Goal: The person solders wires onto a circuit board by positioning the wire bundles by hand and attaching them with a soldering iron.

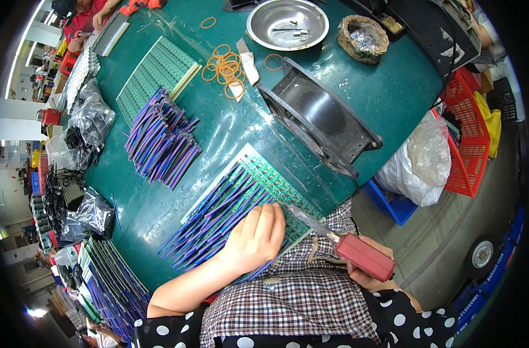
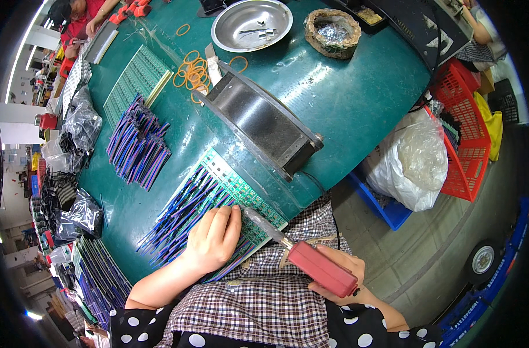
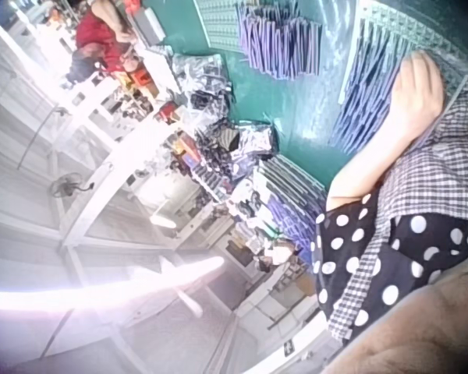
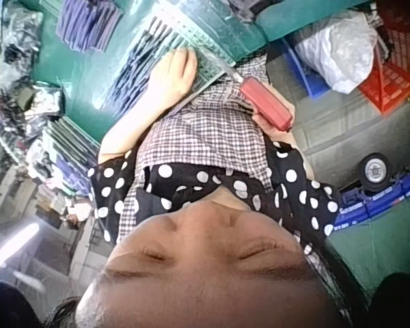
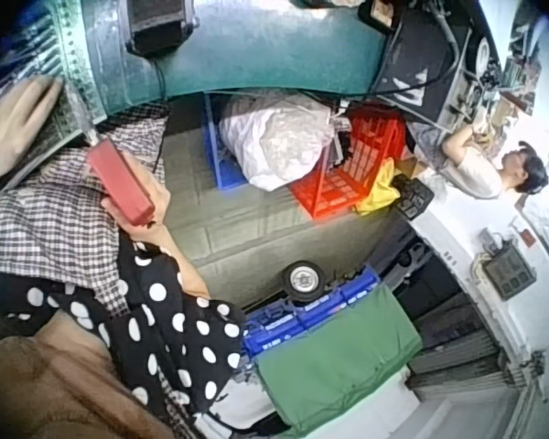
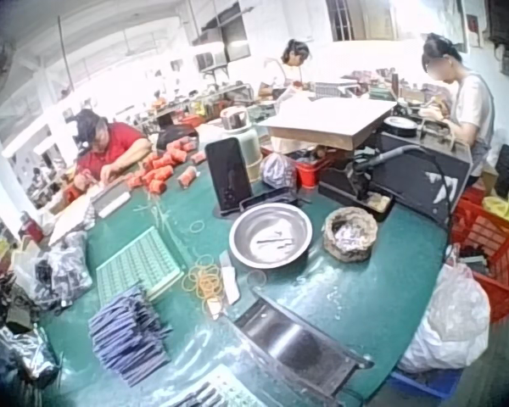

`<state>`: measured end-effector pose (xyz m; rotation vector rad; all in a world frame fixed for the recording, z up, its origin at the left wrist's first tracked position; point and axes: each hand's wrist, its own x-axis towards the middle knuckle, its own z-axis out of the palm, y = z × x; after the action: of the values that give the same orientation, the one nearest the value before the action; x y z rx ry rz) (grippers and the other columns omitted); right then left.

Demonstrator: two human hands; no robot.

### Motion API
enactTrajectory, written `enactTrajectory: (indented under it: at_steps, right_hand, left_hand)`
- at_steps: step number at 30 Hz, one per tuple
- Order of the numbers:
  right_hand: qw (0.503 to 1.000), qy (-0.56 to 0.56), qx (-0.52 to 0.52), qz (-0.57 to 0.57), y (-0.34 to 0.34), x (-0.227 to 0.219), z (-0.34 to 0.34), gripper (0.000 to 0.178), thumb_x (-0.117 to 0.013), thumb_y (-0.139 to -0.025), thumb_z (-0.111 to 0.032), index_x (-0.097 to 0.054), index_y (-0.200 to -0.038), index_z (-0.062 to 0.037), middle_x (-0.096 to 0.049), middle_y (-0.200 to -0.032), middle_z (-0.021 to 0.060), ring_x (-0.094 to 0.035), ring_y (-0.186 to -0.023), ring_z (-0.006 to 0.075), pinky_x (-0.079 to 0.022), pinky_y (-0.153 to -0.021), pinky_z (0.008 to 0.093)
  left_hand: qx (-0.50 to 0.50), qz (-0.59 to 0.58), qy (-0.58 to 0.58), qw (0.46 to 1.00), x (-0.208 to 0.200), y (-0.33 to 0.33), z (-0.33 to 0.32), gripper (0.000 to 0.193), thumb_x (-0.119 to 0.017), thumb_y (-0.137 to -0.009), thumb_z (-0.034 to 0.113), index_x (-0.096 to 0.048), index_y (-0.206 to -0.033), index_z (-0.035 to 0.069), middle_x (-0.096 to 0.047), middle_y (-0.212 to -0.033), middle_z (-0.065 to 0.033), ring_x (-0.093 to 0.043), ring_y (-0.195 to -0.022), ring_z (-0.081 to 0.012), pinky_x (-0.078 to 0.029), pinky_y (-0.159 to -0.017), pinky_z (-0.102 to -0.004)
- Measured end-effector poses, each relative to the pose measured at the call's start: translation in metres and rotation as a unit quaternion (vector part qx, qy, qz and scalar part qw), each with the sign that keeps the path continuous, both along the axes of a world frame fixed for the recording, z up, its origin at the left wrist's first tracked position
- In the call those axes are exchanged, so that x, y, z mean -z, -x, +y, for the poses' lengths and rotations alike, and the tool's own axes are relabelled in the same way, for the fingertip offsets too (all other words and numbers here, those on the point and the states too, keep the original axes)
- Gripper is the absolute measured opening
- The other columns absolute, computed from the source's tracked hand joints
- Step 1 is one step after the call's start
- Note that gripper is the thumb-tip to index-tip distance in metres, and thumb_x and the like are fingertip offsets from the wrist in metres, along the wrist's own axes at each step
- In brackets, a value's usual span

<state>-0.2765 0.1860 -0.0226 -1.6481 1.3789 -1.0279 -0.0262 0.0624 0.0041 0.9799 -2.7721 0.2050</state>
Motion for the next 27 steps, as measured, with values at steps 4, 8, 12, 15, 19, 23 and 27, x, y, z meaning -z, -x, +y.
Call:
enactTrajectory:
  at_steps: [4,8,12,15,19,23,27]
  right_hand:
    - [0.981,-0.122,0.057,-0.141,-0.002,0.003,0.011,0.033,-0.075,-0.067,-0.012,-0.067,-0.098,-0.0007,-0.066,-0.095,0.0145,-0.067,-0.075,0.0225,-0.053,-0.066,0.0296]
    - [1.0,-0.014,0.001,-0.016,-0.001,-0.002,-0.005,0.039,-0.076,-0.069,-0.014,-0.064,-0.102,0.0029,-0.066,-0.094,0.0112,-0.066,-0.073,0.0163,-0.053,-0.065,0.0272]
    - [0.999,0.015,0.003,0.044,-0.002,-0.004,-0.008,0.038,-0.075,-0.071,-0.015,-0.063,-0.102,0.0049,-0.066,-0.094,0.009,-0.065,-0.072,0.0125,-0.052,-0.065,0.0259]
    - [0.992,-0.062,0.018,-0.105,-0.001,0.006,0.006,0.049,-0.078,-0.075,-0.024,-0.059,-0.11,0.0059,-0.066,-0.094,0.0096,-0.064,-0.07,0.0119,-0.051,-0.063,0.0249]
    - [0.974,-0.136,0.044,-0.175,0.003,0.007,0.012,0.064,-0.081,-0.071,-0.026,-0.055,-0.119,0.0075,-0.067,-0.095,0.013,-0.066,-0.072,0.0162,-0.052,-0.063,0.0263]
    - [0.975,-0.166,0.099,-0.11,-0.001,0.01,0.021,0.051,-0.076,-0.066,-0.007,-0.062,-0.114,0.0033,-0.068,-0.096,0.0143,-0.069,-0.077,0.0223,-0.055,-0.069,0.0309]
    - [0.964,-0.181,0.142,-0.133,-0.002,0.015,0.025,0.048,-0.072,-0.064,-0.004,-0.063,-0.11,0.0036,-0.068,-0.096,0.015,-0.069,-0.081,0.0256,-0.055,-0.073,0.0312]
  left_hand:
    - [-0.004,-0.006,-0.001,1.0,-0.001,0.001,0.002,0.028,-0.063,-0.073,0.006,-0.064,-0.099,-0.005,-0.06,-0.093,-0.0132,-0.061,-0.079,-0.0212,-0.052,-0.064,-0.026]
    - [-0.004,-0.019,-0.008,1.0,-0.002,0.002,0.002,0.028,-0.063,-0.074,0.006,-0.063,-0.1,-0.006,-0.06,-0.093,-0.0134,-0.061,-0.079,-0.022,-0.052,-0.066,-0.0273]
    - [-0.001,-0.025,-0.014,1.0,-0.002,0.002,0.001,0.028,-0.063,-0.074,0.005,-0.063,-0.1,-0.006,-0.059,-0.092,-0.0136,-0.06,-0.079,-0.0222,-0.052,-0.066,-0.0277]
    - [0.003,-0.032,-0.01,0.999,-0.003,0.002,0.001,0.028,-0.063,-0.074,0.005,-0.063,-0.1,-0.007,-0.059,-0.092,-0.0137,-0.06,-0.079,-0.0221,-0.052,-0.065,-0.0274]
    - [-0.003,-0.034,-0.005,0.999,-0.006,0.001,0.0,0.029,-0.063,-0.073,0.005,-0.063,-0.099,-0.007,-0.059,-0.091,-0.0132,-0.06,-0.078,-0.0215,-0.051,-0.063,-0.0268]
    - [0.008,-0.037,0.008,0.999,-0.005,0.002,0.001,0.031,-0.061,-0.071,0.007,-0.062,-0.099,-0.007,-0.06,-0.091,-0.0131,-0.061,-0.079,-0.0211,-0.051,-0.062,-0.0259]
    - [-0.054,-0.005,-0.036,0.998,-0.019,0.006,0.002,0.029,-0.062,-0.072,0.006,-0.063,-0.099,-0.004,-0.06,-0.096,-0.0113,-0.06,-0.086,-0.0215,-0.051,-0.066,-0.028]
